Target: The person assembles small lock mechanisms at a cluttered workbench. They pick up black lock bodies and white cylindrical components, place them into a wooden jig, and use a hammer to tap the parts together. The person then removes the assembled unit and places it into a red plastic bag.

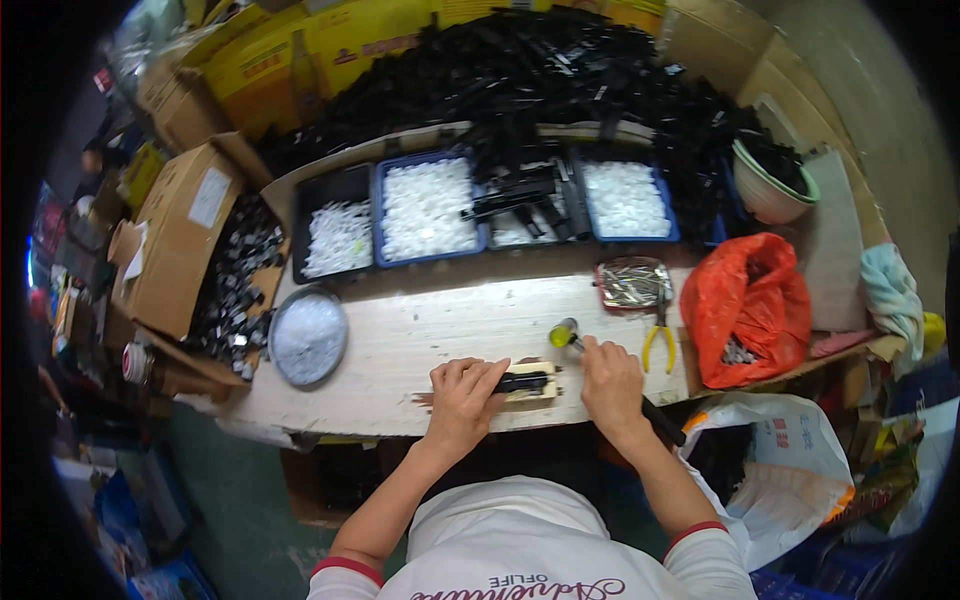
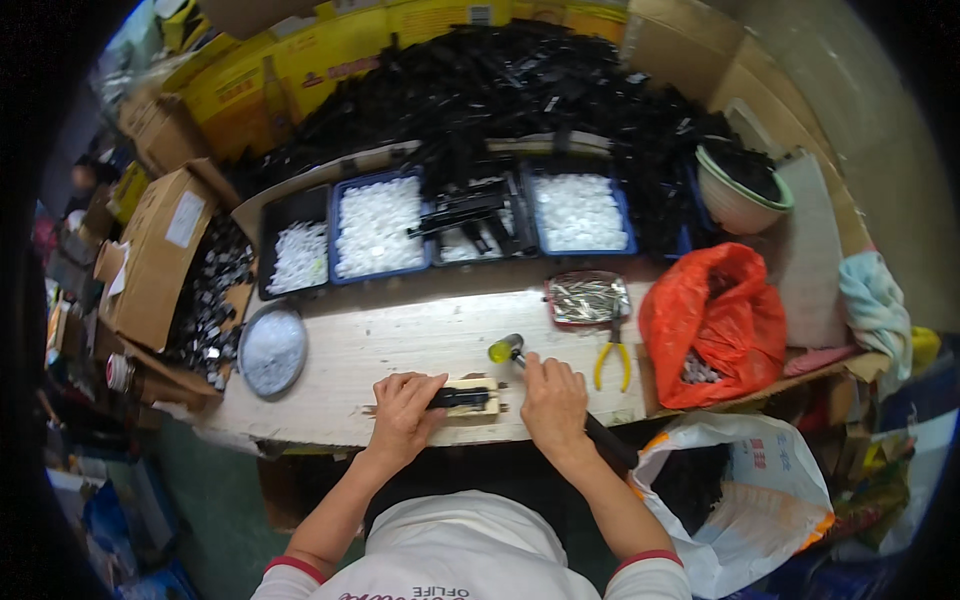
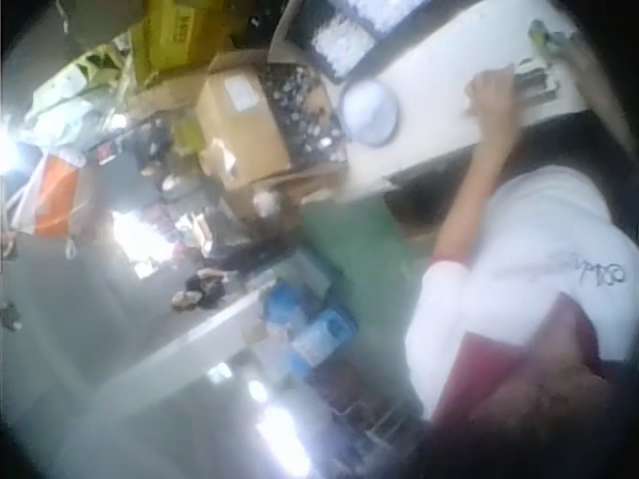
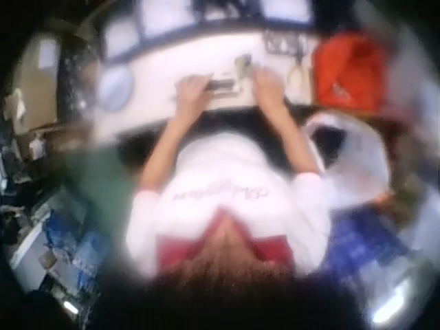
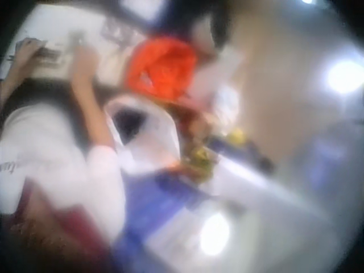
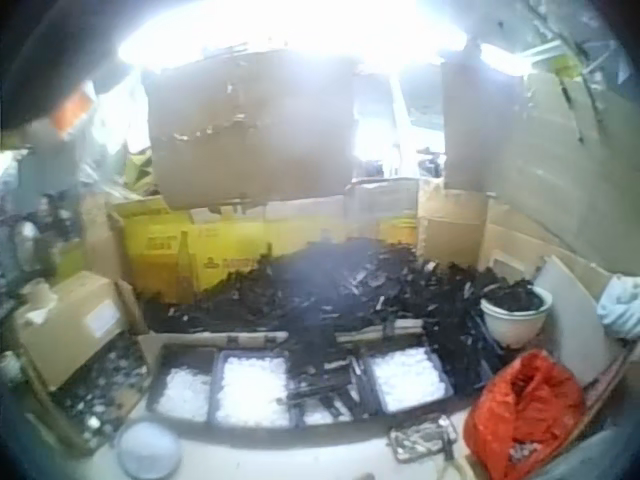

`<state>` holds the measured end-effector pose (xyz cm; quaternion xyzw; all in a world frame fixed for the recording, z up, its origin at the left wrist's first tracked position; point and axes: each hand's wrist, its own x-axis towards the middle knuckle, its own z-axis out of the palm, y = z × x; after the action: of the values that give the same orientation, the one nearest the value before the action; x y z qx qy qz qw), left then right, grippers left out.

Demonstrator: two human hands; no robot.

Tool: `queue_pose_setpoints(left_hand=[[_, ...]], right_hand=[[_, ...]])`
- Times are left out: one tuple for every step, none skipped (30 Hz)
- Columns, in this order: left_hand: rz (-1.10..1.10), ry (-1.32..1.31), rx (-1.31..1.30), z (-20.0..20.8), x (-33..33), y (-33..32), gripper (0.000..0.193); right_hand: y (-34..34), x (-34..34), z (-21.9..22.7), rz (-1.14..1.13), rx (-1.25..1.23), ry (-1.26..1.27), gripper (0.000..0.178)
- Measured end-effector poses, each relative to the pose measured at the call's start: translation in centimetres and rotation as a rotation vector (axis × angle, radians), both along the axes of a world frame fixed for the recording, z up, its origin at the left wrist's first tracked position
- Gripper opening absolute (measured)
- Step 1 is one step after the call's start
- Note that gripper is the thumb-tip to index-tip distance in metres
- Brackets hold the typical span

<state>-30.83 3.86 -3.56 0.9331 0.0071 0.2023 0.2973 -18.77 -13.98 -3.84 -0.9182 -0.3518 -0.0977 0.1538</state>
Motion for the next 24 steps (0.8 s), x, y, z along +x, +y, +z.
queue_pose_setpoints(left_hand=[[-0.044,-0.017,0.057,-0.5,0.4,-0.1,0.043],[-0.088,-0.011,0.051,-0.3,0.5,0.1,0.042],[-0.082,-0.021,-0.012,-0.1,0.6,0.2,0.040],[-0.073,-0.032,-0.075,0.1,0.6,0.3,0.039],[-0.061,-0.036,-0.134,0.2,0.4,0.6,0.037],[-0.043,-0.043,-0.337,0.4,0.3,1.1,0.037],[-0.021,-0.050,-0.541,0.6,0.2,1.6,0.037],[0.003,-0.057,-0.741,0.9,0.0,2.0,0.036],[0.018,-0.031,-1.040,1.9,0.0,2.1,0.037],[0.034,-0.007,-1.340,3.2,0.0,2.0,0.038],[0.063,0.008,-1.636,4.1,-0.3,1.9,0.039],[0.066,0.006,-1.680,3.5,-0.5,2.0,0.043],[0.052,0.029,-1.673,3.5,-0.7,2.0,0.036],[0.079,0.044,-1.645,3.5,-0.8,1.8,0.034],[0.115,0.054,-1.619,3.3,-1.1,1.5,0.031],[0.121,0.064,-1.566,2.9,-1.5,1.4,0.031],[0.117,0.088,-1.517,2.2,-1.7,1.3,0.032],[0.119,0.110,-1.470,1.8,-2.2,1.2,0.032],[0.129,0.119,-1.420,1.6,-2.6,1.0,0.031],[0.132,0.130,-1.368,1.5,-2.9,0.7,0.031],[0.128,0.142,-1.319,1.6,-3.0,0.6,0.030],[0.143,0.138,-1.284,1.8,-3.1,0.5,0.028],[0.149,0.145,-1.244,1.7,-3.4,0.4,0.027],[0.156,0.151,-1.204,1.7,-3.7,0.4,0.027]], right_hand=[[-0.9,0.5,-0.2,-0.008,0.070,-0.035,0.021],[-1.3,1.0,-0.3,-0.005,0.148,-0.065,0.021],[-1.9,1.5,-0.3,0.001,0.225,-0.096,0.021],[-3.1,2.6,-0.2,-0.079,0.228,-0.124,0.021],[-3.6,3.2,0.2,-0.183,0.175,-0.120,0.020],[-4.0,3.6,0.7,-0.284,0.122,-0.115,0.020],[-4.4,4.0,1.0,-0.382,0.068,-0.111,0.019],[-4.7,4.3,0.4,-0.397,0.011,-0.127,0.019],[-5.0,4.6,-0.7,-0.409,-0.044,-0.144,0.019],[-5.3,4.9,-1.4,-0.420,-0.100,-0.162,0.019],[-5.7,5.2,-1.8,-0.411,-0.094,-0.158,0.018],[-6.0,5.6,-2.1,-0.397,-0.089,-0.156,0.017],[-6.2,5.9,-2.4,-0.384,-0.083,-0.154,0.017],[-6.4,5.9,-2.4,-0.341,0.046,-0.090,0.015],[-6.6,5.7,-1.9,-0.289,0.172,-0.021,0.014],[-6.4,5.5,-1.1,-0.237,0.297,0.051,0.013],[-5.6,4.5,0.4,-0.180,0.347,0.204,0.013],[-4.3,2.9,2.3,-0.117,0.392,0.359,0.013],[-3.1,1.3,3.6,-0.058,0.435,0.513,0.013],[-2.1,0.0,4.1,0.071,0.444,0.533,0.012],[-1.3,-1.2,4.5,0.197,0.448,0.547,0.012],[-0.5,-2.1,4.6,0.311,0.434,0.565,0.013],[0.1,-2.9,4.6,0.426,0.420,0.583,0.014],[0.7,-3.4,4.6,0.465,0.398,0.588,0.015]])
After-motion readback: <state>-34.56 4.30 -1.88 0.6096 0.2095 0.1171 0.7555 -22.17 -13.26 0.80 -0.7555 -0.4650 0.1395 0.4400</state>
